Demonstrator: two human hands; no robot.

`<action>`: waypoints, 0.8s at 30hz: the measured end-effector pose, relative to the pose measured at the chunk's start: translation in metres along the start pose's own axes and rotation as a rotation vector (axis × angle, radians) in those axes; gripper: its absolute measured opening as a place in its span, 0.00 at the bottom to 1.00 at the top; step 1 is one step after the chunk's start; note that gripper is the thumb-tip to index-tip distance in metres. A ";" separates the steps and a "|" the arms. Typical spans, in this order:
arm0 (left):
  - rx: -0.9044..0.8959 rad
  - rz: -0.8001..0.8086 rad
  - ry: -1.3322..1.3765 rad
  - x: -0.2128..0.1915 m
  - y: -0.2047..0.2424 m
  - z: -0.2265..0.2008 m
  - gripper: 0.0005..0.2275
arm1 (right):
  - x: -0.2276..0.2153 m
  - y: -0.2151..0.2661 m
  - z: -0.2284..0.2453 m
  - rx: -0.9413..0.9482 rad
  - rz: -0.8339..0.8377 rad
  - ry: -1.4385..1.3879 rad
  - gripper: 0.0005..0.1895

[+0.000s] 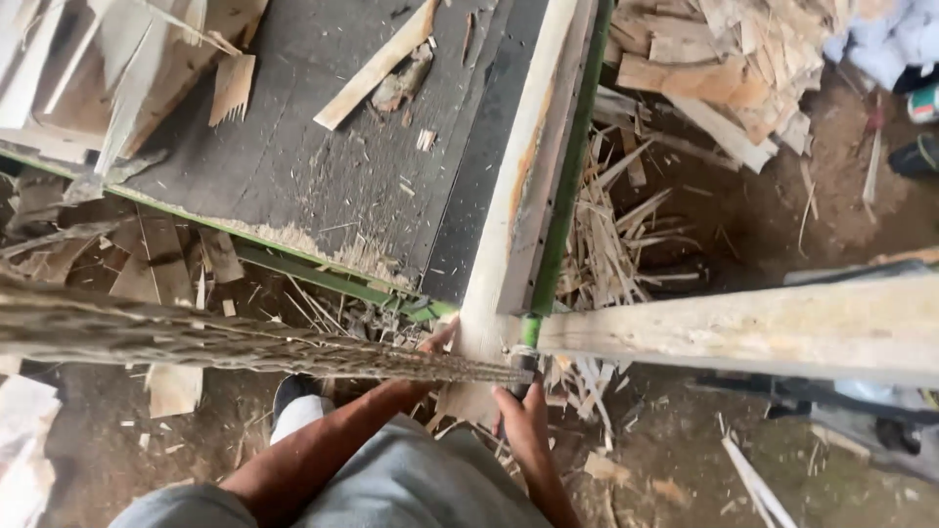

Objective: The person is using a large manual lever-action blade to split and trim thin pieces of wood veneer.

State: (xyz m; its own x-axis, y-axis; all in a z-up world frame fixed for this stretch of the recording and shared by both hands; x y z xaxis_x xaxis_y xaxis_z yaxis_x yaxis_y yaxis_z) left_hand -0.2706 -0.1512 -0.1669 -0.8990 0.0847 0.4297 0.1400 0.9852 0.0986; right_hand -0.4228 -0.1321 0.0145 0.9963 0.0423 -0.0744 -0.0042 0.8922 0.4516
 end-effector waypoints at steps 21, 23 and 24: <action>-0.161 -0.198 -0.827 -0.056 -0.152 -0.037 0.40 | 0.006 0.014 0.036 0.116 -0.116 0.348 0.29; -0.219 -0.188 -0.854 -0.056 -0.152 -0.038 0.40 | 0.006 0.022 0.049 0.156 -0.136 0.398 0.29; -0.205 -0.201 -0.780 -0.055 -0.152 -0.038 0.40 | 0.007 0.025 0.059 0.061 -0.134 0.403 0.26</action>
State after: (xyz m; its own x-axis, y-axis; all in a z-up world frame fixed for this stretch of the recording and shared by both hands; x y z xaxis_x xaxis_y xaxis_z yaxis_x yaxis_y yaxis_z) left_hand -0.2271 -0.3114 -0.1716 -0.9341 0.0634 -0.3513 -0.0485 0.9525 0.3007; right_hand -0.4114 -0.1357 0.0781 0.8744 0.1116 -0.4721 0.1399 0.8739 0.4655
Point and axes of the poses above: each hand's wrist, its own y-axis away from the middle knuckle, its own x-axis out of the palm, z = x × y, the point moved 6 cm from there along -y, towards the middle knuckle, and after that the axes turned 15 degrees about -y, right-handed, at the moved point
